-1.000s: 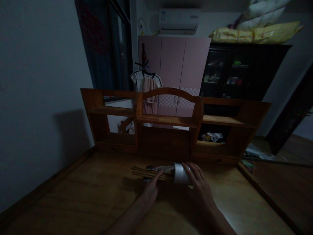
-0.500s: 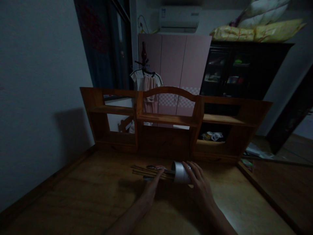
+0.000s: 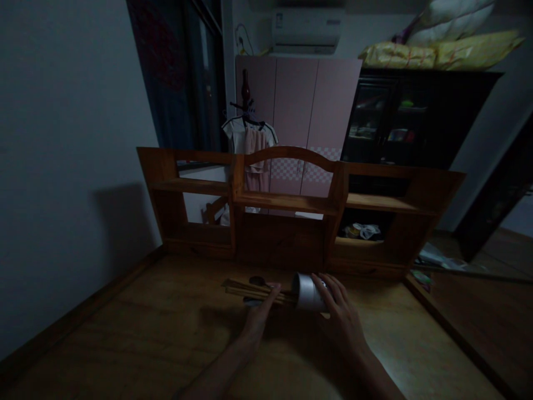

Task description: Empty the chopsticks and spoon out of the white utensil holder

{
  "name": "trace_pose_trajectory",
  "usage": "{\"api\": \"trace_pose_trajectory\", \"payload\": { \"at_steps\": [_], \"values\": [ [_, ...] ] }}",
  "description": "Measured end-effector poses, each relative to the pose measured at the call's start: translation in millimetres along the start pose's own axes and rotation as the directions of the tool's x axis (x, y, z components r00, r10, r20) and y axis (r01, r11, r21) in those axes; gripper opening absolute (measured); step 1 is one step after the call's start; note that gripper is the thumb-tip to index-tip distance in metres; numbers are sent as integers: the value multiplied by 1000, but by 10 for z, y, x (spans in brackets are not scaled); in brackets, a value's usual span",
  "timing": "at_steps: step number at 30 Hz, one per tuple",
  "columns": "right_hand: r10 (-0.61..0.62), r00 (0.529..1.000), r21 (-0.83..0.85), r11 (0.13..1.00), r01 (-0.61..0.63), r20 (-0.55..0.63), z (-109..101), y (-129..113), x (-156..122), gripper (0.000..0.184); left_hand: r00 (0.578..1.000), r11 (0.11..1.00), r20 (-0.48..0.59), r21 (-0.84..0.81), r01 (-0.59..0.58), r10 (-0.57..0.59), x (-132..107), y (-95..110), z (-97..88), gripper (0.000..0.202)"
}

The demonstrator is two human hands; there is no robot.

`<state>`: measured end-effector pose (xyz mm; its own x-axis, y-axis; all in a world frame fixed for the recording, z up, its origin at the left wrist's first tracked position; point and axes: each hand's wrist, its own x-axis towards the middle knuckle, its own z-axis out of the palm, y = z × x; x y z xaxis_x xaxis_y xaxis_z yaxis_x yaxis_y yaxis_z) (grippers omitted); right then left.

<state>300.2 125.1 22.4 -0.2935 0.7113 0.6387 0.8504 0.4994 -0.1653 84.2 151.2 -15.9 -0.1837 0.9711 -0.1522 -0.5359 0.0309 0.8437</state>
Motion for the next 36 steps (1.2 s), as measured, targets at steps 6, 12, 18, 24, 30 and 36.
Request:
{"api": "trace_pose_trajectory", "payload": {
  "at_steps": [6, 12, 18, 24, 30, 36],
  "values": [
    [16, 999, 26, 1000, -17, 46, 13, -16, 2, 88, 997, 999, -71, 32, 33, -30, 47, -11, -64, 42],
    [18, 999, 7, 1000, -18, 37, 12, -28, 6, 88, 997, 999, -73, -7, 32, -32, 67, -16, -47, 37],
    [52, 998, 18, 998, -52, 32, 28, 24, -7, 86, 994, 991, -59, -106, 83, -89, 78, -3, -67, 32],
    [86, 996, 15, 996, -86, 18, 34, 129, -11, 86, 991, 974, -58, -199, 106, -120, 143, -18, -86, 23],
    [157, 987, 12, 988, -157, -34, 47, 185, -31, 83, 986, 960, -70, -250, 126, -148, 148, 46, -82, 20],
    [197, 979, 21, 980, -196, -53, 115, 206, -60, 80, 990, 939, 10, -317, 137, -141, 149, 98, -75, 19]
  ]
}}
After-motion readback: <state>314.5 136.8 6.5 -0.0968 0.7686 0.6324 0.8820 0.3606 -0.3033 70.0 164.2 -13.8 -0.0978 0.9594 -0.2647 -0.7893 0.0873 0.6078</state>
